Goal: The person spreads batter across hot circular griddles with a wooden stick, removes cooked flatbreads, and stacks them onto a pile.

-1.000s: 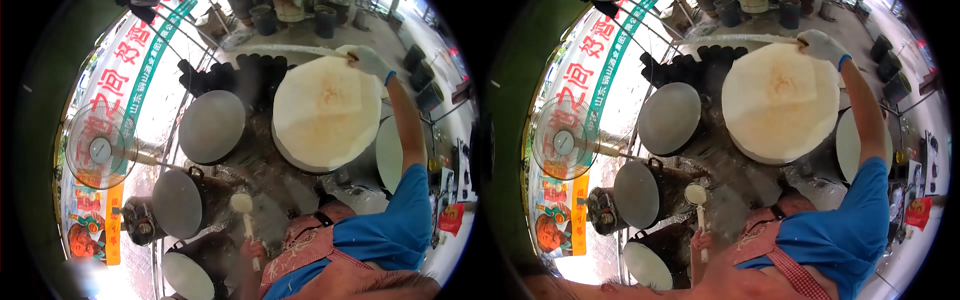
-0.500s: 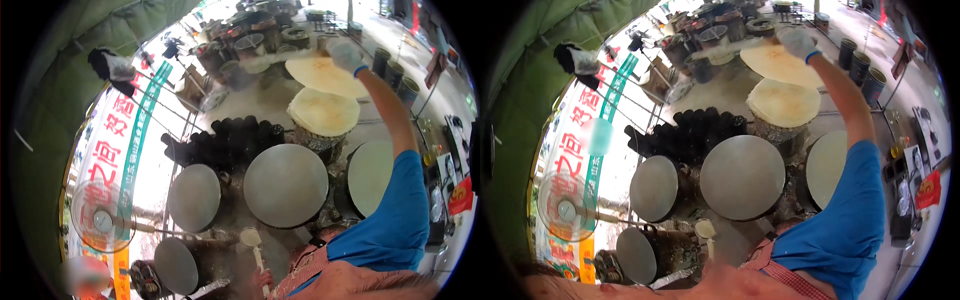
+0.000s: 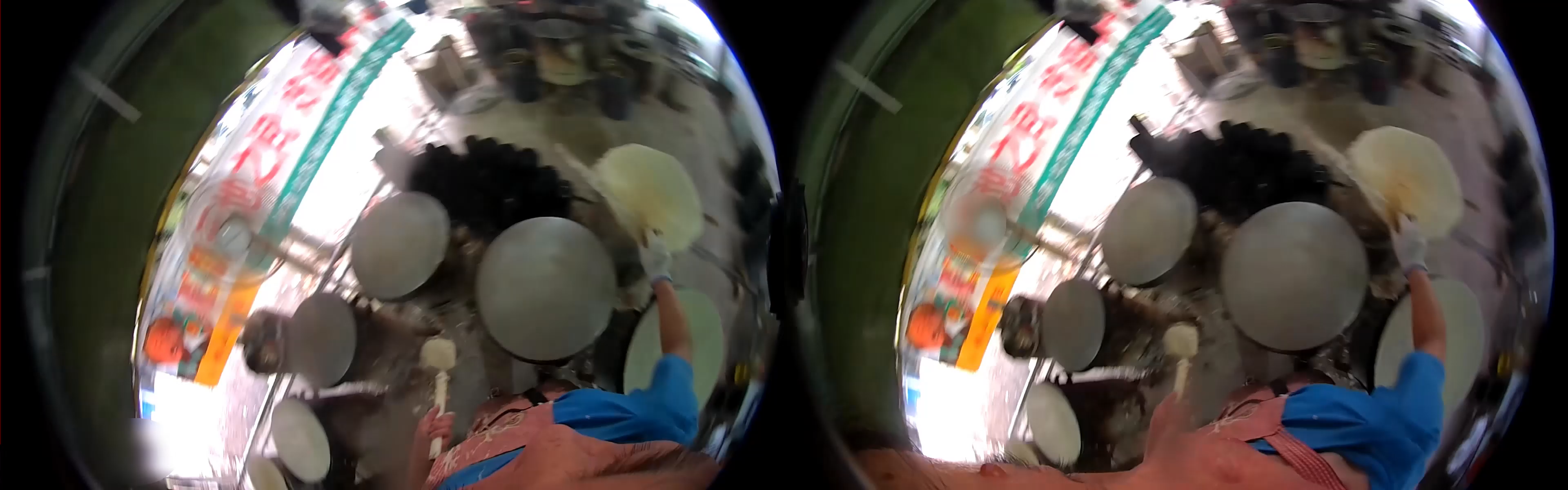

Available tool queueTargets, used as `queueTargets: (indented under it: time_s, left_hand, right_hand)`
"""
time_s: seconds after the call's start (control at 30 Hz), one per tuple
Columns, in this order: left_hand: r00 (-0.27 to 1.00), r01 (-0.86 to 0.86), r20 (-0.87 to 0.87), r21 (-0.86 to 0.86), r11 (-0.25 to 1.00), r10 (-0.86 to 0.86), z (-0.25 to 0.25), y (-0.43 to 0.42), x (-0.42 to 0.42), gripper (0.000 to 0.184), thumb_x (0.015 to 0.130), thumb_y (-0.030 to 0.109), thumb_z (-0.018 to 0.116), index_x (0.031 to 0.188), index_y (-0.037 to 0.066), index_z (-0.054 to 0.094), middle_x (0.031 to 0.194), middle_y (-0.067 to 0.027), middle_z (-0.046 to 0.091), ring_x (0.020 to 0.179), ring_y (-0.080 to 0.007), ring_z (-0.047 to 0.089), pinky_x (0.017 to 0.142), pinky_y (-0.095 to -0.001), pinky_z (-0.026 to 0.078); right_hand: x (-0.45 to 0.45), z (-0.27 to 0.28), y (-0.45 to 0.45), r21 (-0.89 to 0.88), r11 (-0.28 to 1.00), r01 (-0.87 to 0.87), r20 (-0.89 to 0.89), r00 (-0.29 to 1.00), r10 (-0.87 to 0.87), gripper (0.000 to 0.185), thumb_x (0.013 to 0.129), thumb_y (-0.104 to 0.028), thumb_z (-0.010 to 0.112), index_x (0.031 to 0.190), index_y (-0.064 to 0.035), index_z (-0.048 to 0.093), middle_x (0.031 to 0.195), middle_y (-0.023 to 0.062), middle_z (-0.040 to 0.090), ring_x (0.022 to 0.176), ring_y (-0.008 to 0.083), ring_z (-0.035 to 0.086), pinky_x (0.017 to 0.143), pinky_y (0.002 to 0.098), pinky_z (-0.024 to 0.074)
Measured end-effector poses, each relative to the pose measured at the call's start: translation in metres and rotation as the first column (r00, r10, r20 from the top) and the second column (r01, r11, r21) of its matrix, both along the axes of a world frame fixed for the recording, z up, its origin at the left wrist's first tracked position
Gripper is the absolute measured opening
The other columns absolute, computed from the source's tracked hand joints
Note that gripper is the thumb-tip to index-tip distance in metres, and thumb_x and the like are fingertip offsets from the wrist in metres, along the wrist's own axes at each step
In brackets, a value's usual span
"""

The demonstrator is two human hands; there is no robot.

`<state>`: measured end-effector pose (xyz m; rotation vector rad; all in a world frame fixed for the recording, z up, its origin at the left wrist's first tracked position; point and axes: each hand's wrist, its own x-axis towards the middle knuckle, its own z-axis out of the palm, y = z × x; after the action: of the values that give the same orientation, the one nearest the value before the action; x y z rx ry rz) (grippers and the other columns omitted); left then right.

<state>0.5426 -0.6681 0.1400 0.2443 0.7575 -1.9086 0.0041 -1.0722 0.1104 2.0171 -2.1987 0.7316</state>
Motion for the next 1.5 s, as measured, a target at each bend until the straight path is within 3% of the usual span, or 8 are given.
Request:
queueTargets:
  time_s: [0.13,0.2,0.43,0.73,0.87,0.97,1.37,1.5]
  left_hand:
    - [0.622,-0.014,0.736,0.354,0.935,-0.269,0.026,0.002,0.003,0.034,0.098,0.030,0.043,0.075,0.006,0.038,0.052,-0.0018,0.034,0.042,-0.0126,0.033,0.040,-0.0271,0.032]
    - [0.800,-0.041,0.580,0.310,0.950,-0.155,0.024,0.014,0.024,0.036,0.098,0.032,0.043,0.073,0.007,0.036,0.049,-0.0020,0.035,0.041,-0.0128,0.033,0.040,-0.0272,0.032]
    - [0.971,-0.140,-0.212,-0.136,0.981,0.110,-0.035,0.072,0.118,0.034,0.096,0.028,0.050,0.123,0.008,0.051,0.066,-0.0009,0.037,0.047,-0.0106,0.035,0.044,-0.0284,0.037]
    - [0.990,-0.112,0.062,-0.183,0.977,0.125,-0.069,0.150,0.166,0.035,0.097,0.030,0.044,0.071,0.008,0.038,0.055,0.0000,0.040,0.043,-0.0105,0.037,0.040,-0.0251,0.033]
    - [0.932,-0.332,0.113,-0.119,0.936,0.345,-0.045,0.172,0.127,0.034,0.096,0.030,0.047,0.070,0.008,0.040,0.055,0.0008,0.039,0.042,-0.0087,0.037,0.038,-0.0231,0.033]
    - [0.790,-0.594,0.152,-0.052,0.803,0.594,-0.019,0.189,0.061,0.034,0.095,0.030,0.049,0.070,0.008,0.041,0.054,0.0015,0.038,0.041,-0.0074,0.036,0.036,-0.0215,0.032]
    - [-0.127,-0.984,0.207,-0.148,-0.097,0.970,0.027,0.323,-0.204,0.038,0.096,0.033,0.048,0.067,0.011,0.035,0.058,-0.0001,0.033,0.041,-0.0084,0.032,0.031,-0.0214,0.029]
    - [-0.494,-0.859,0.590,-0.445,-0.254,0.639,0.020,0.395,-0.280,0.060,0.089,0.014,0.056,0.138,0.027,0.025,0.080,-0.0047,0.043,0.047,-0.0106,0.037,0.029,-0.0199,0.031]
  right_hand:
    - [0.115,-0.041,-0.014,-0.036,0.908,-0.417,0.212,0.885,0.414,0.024,0.083,-0.022,0.058,0.096,-0.0022,0.061,0.076,0.0192,0.063,0.064,0.0338,0.061,0.058,0.0417,0.0477]
    - [0.236,0.029,0.020,0.461,0.696,-0.550,0.794,0.607,-0.046,0.022,0.085,-0.021,0.056,0.096,-0.0026,0.063,0.069,0.0124,0.062,0.053,0.0220,0.059,0.049,0.0343,0.0452]
    - [0.578,-0.023,-0.004,0.367,0.411,-0.834,0.918,0.397,-0.015,0.033,0.085,-0.029,0.061,0.079,0.0029,0.062,0.060,0.0090,0.056,0.048,0.0211,0.054,0.045,0.0376,0.0421]
    - [0.724,0.004,0.010,0.676,0.258,-0.690,0.735,0.657,-0.168,0.034,0.087,-0.025,0.055,0.081,0.0070,0.063,0.067,0.0154,0.059,0.062,0.0305,0.059,0.049,0.0457,0.0421]
    - [0.703,-0.031,0.050,0.461,0.104,-0.881,0.821,0.468,0.326,0.026,0.084,-0.021,0.060,0.081,0.0038,0.066,0.073,0.0107,0.062,0.069,0.0224,0.058,0.067,0.0370,0.0458]
    - [0.674,0.002,0.125,0.257,-0.044,-0.965,0.966,0.256,0.021,0.020,0.086,-0.014,0.056,0.098,-0.0001,0.063,0.080,0.0035,0.063,0.072,0.0167,0.060,0.066,0.0302,0.0473]
    - [0.654,-0.027,0.408,0.443,-0.684,-0.580,0.652,-0.315,0.689,0.028,0.084,-0.021,0.062,0.096,0.0043,0.063,0.075,0.0095,0.062,0.071,0.0180,0.056,0.065,0.0336,0.0430]
    - [0.666,-0.022,0.573,0.233,-0.873,-0.428,0.446,-0.751,0.487,0.038,0.080,-0.032,0.065,0.095,0.0026,0.062,0.085,0.0177,0.063,0.081,0.0319,0.060,0.070,0.0409,0.0444]
